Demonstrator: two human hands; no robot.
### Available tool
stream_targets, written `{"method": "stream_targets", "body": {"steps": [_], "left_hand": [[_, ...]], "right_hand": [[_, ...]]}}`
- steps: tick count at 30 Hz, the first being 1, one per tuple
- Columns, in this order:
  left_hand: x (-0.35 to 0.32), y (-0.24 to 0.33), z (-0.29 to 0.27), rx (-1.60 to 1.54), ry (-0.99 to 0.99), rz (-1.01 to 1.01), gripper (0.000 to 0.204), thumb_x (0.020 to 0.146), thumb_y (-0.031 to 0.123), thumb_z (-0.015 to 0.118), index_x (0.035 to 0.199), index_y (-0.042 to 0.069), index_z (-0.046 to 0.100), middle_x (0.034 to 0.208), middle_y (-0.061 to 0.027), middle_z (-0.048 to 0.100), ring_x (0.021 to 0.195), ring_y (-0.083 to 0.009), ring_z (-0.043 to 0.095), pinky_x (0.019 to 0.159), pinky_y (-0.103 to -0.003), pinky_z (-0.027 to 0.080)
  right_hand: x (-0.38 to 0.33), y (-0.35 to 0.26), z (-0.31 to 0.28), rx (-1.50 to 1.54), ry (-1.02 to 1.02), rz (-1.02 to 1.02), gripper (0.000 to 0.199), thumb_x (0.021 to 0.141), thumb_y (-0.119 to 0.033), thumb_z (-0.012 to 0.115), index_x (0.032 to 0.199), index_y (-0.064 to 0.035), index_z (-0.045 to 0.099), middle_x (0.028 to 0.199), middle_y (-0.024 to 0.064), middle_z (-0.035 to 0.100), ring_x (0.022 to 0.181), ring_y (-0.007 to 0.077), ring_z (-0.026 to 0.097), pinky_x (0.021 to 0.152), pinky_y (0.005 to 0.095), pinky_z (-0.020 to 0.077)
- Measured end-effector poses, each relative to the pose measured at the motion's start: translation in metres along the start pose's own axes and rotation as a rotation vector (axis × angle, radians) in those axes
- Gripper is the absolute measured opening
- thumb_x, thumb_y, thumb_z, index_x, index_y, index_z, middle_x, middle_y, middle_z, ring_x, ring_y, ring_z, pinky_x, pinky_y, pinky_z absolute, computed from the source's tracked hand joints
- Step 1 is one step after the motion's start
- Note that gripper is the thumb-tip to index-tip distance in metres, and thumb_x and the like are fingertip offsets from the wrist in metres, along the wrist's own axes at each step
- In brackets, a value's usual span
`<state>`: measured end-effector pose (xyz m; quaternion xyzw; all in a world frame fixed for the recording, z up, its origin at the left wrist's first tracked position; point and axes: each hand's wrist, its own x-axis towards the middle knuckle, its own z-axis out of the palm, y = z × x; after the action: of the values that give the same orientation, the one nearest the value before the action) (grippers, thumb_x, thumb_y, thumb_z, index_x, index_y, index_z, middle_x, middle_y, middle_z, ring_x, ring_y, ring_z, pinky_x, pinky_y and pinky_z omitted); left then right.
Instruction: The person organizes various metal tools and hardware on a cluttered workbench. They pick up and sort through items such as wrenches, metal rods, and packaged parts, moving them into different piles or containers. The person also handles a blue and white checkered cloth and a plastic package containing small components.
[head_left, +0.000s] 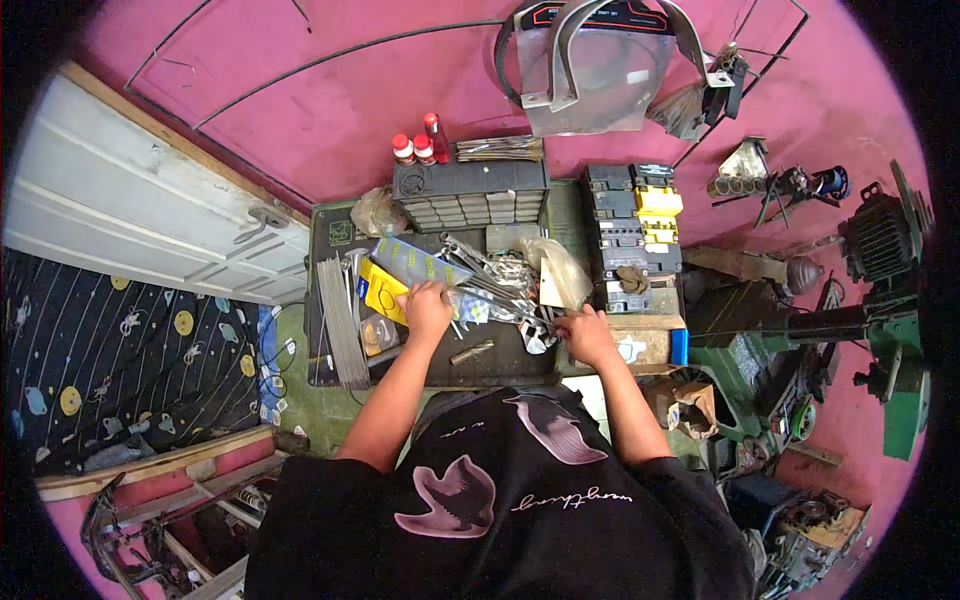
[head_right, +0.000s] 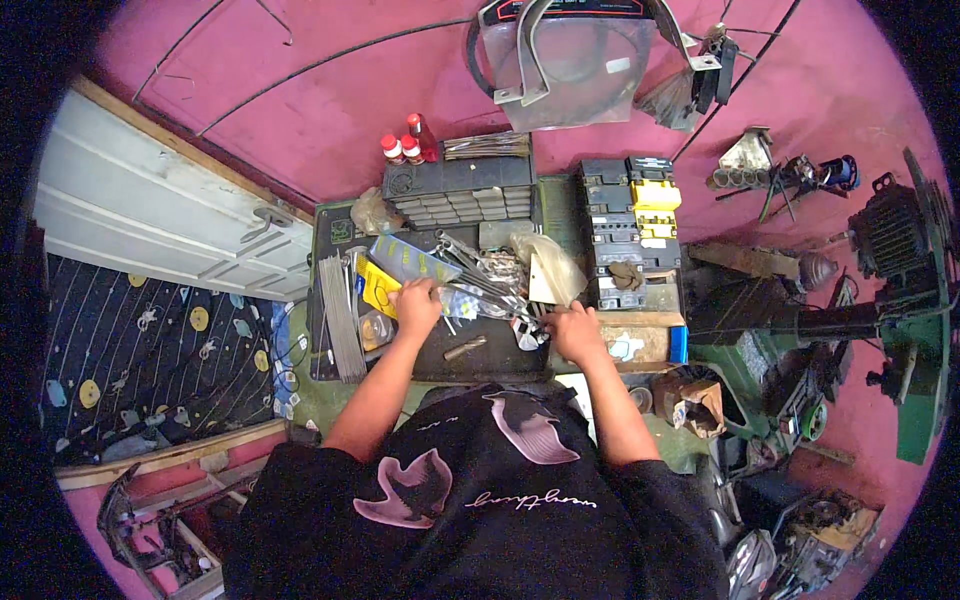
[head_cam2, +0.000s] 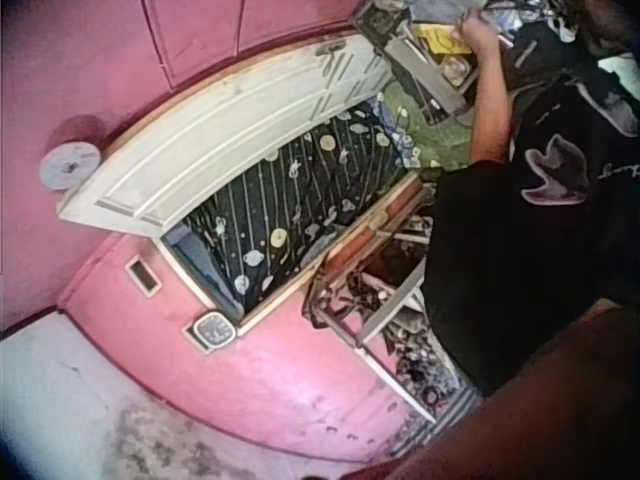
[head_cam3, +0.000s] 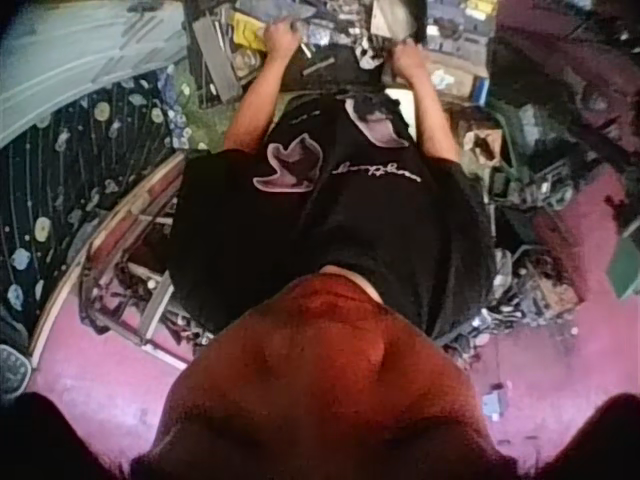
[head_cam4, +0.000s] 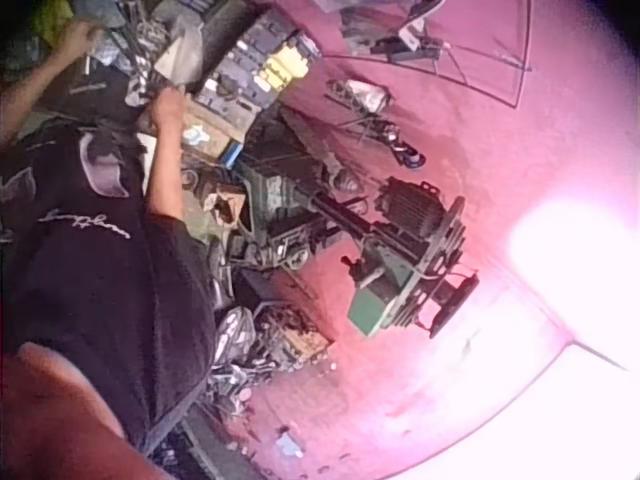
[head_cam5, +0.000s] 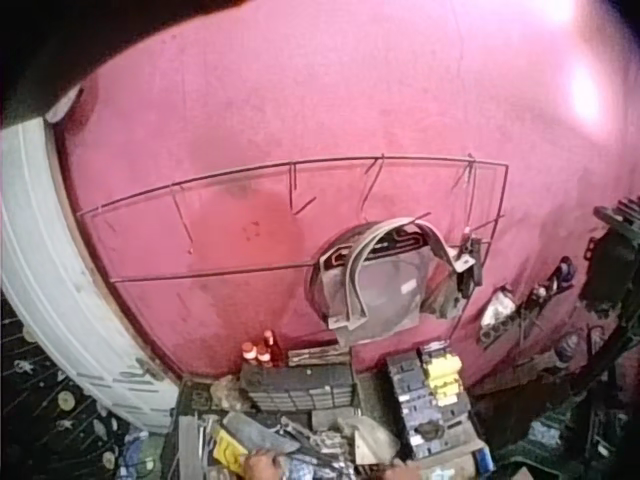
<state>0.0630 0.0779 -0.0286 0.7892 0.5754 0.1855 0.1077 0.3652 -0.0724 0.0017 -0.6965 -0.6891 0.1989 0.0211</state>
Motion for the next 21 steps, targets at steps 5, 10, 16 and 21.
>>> {"method": "stream_targets", "body": {"steps": [5, 10, 16, 21], "left_hand": [[-0.003, 0.002, -0.011, -0.057, 0.015, 0.072, 0.011, 0.077, 0.015, 0.071, 0.085, 0.007, 0.069, 0.090, -0.0078, 0.069, 0.091, -0.0310, 0.063, 0.079, -0.048, 0.038], [-0.016, 0.018, -0.020, -0.055, 0.000, 0.147, 0.009, 0.079, 0.015, 0.071, 0.086, 0.010, 0.070, 0.089, -0.0051, 0.068, 0.091, -0.0273, 0.062, 0.078, -0.045, 0.036], [-0.032, 0.046, -0.036, -0.196, 0.026, 0.191, 0.005, 0.081, 0.015, 0.071, 0.084, 0.011, 0.069, 0.086, -0.0040, 0.068, 0.088, -0.0267, 0.062, 0.076, -0.044, 0.035], [-0.034, 0.050, -0.051, -0.267, 0.067, 0.159, 0.005, 0.081, 0.014, 0.072, 0.084, 0.011, 0.070, 0.085, -0.0047, 0.068, 0.088, -0.0268, 0.063, 0.077, -0.043, 0.036]], "right_hand": [[0.005, -0.023, -0.001, 0.018, 0.026, -0.007, 0.023, 0.089, -0.025, 0.065, 0.110, -0.0197, 0.074, 0.103, 0.0003, 0.070, 0.102, 0.0269, 0.059, 0.087, 0.0449, 0.0420], [0.037, -0.062, -0.003, 0.016, 0.147, -0.024, 0.023, 0.088, -0.026, 0.067, 0.108, -0.0174, 0.075, 0.101, 0.0035, 0.070, 0.104, 0.0275, 0.059, 0.087, 0.0458, 0.0413], [0.080, -0.113, -0.012, 0.091, 0.324, 0.051, 0.033, 0.077, -0.019, 0.076, 0.107, -0.0101, 0.065, 0.091, 0.0119, 0.069, 0.097, 0.0321, 0.061, 0.084, 0.0463, 0.0443], [0.079, -0.126, -0.008, 0.301, 0.399, 0.000, 0.040, 0.073, -0.013, 0.077, 0.110, -0.0070, 0.064, 0.087, 0.0156, 0.068, 0.090, 0.0351, 0.063, 0.082, 0.0447, 0.0486]]}}
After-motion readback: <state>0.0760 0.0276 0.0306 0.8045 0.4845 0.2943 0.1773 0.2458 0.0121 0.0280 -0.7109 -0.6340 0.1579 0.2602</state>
